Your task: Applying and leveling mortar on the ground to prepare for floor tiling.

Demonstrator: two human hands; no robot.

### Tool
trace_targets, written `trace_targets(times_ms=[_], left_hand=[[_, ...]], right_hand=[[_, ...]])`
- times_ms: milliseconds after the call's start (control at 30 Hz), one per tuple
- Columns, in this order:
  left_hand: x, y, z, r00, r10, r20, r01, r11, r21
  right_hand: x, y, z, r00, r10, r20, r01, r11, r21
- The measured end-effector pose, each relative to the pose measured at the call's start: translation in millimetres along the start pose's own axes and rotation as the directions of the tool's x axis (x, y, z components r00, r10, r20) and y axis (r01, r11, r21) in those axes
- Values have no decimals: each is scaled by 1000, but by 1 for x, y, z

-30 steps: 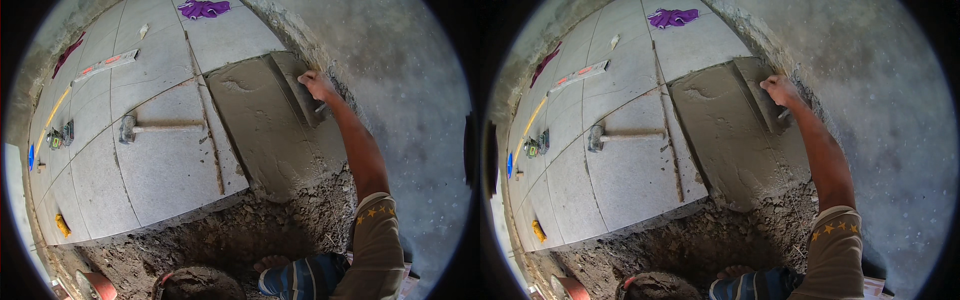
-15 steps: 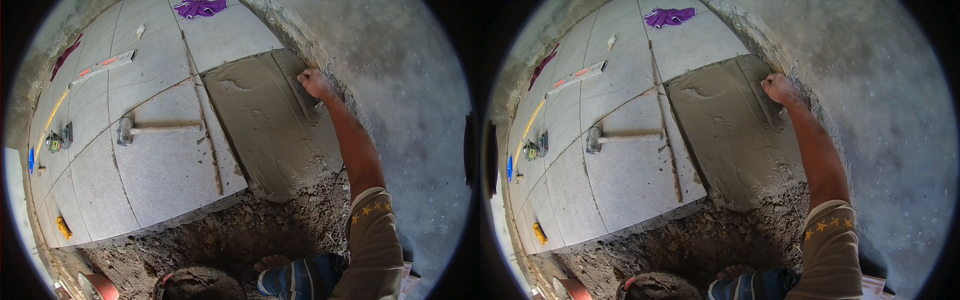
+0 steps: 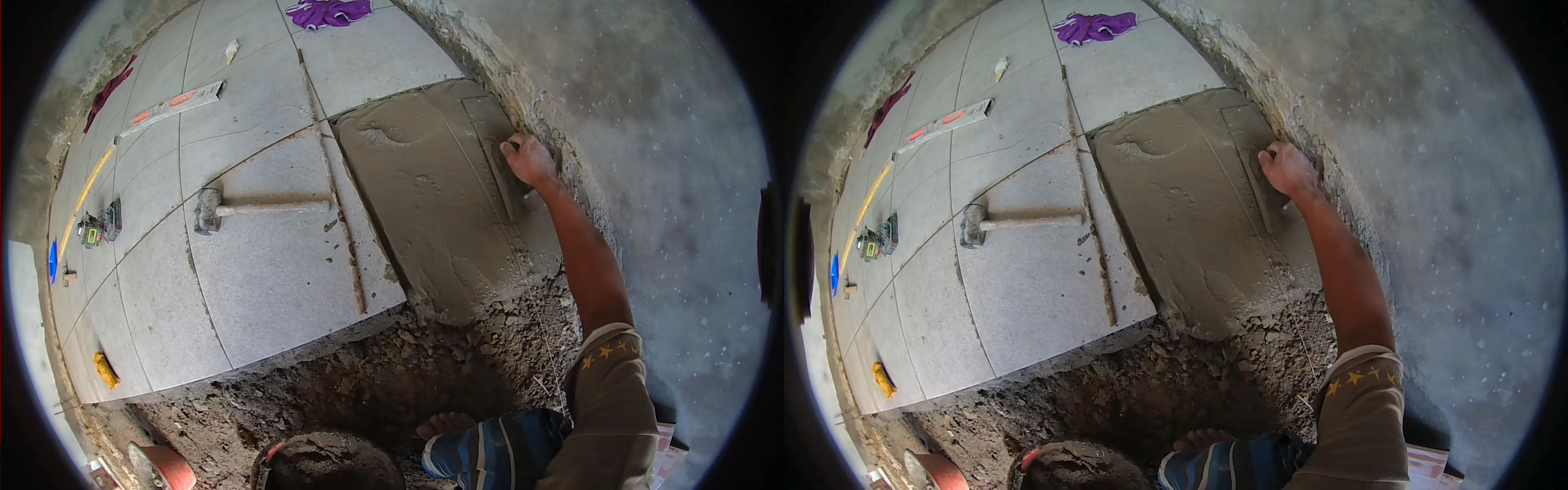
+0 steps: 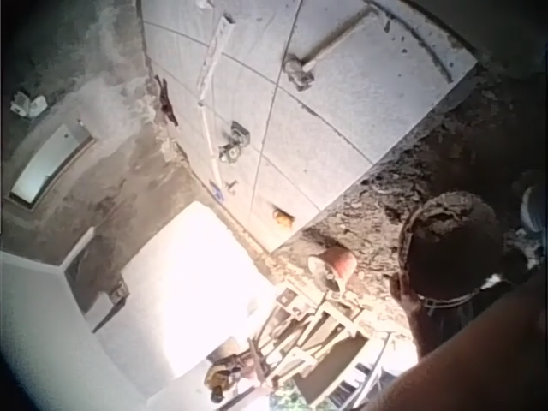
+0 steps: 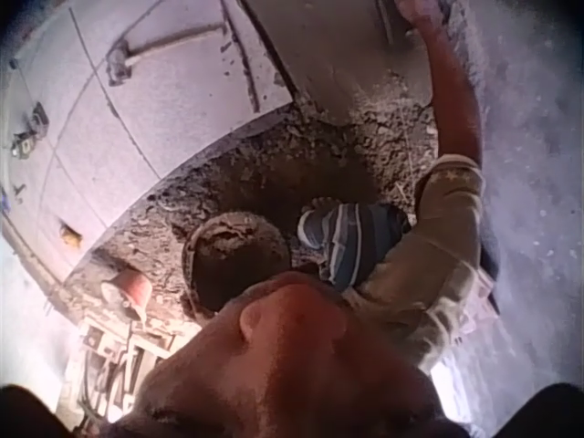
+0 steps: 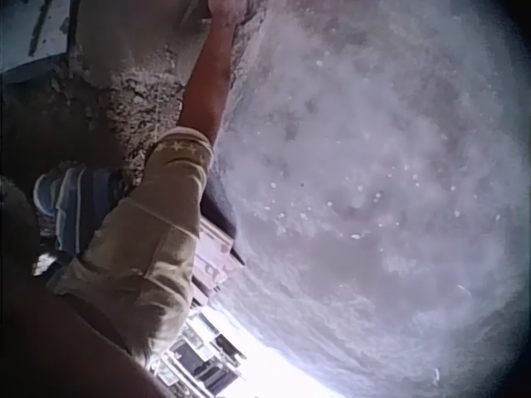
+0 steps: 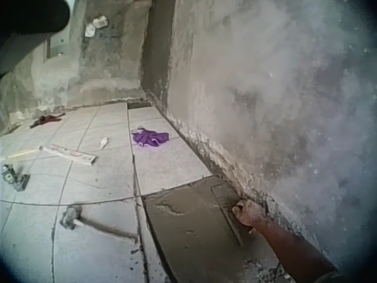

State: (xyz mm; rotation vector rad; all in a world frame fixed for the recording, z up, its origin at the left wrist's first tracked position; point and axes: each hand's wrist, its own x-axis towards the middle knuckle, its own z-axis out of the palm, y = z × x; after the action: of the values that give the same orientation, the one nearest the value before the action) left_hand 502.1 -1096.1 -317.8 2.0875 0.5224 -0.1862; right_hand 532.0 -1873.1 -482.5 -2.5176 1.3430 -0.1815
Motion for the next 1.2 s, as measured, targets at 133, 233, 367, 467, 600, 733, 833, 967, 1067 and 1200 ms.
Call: trace_targets(times_ms=[133,233,367,467,600,733,833,967,1067,1200], left_hand=[[0,-18,-11,1000,4,-29,-5,999,-42],[3,-44,-27,1000,-17,-20,16,998,-61],[10,-69,-47,998,-19,64,21,999,-35],[10,-74,-50,999,17,27,-14,995,-99],[9,-57,-39,992,-7,124,19,995,-94],[2,-30,-17,1000,-9,15,10,999,-47],[0,-8,-8,1000,-15,-12,15,1000,-12],[-1,5,4,1000,7,8,-7,1000,7],[-9,13,4,981,-177,-76,174,984,-45],[-10,1,2,1000,-6,10,6,1000,6]], right_hand=[[35,-12,7,997,-71,34,69,996,61],[48,-25,13,999,-20,25,18,998,65],[53,-39,15,998,-32,45,29,998,62],[54,-42,12,998,-53,42,52,998,32],[47,-37,6,988,-143,64,145,989,-16],[28,-28,2,976,-196,97,194,981,24],[22,-24,2,987,-154,46,153,988,27],[38,-28,7,997,-70,15,69,996,65],[61,-33,-1,994,-111,-11,111,993,41],[74,-41,-4,998,-66,-3,66,998,22]])
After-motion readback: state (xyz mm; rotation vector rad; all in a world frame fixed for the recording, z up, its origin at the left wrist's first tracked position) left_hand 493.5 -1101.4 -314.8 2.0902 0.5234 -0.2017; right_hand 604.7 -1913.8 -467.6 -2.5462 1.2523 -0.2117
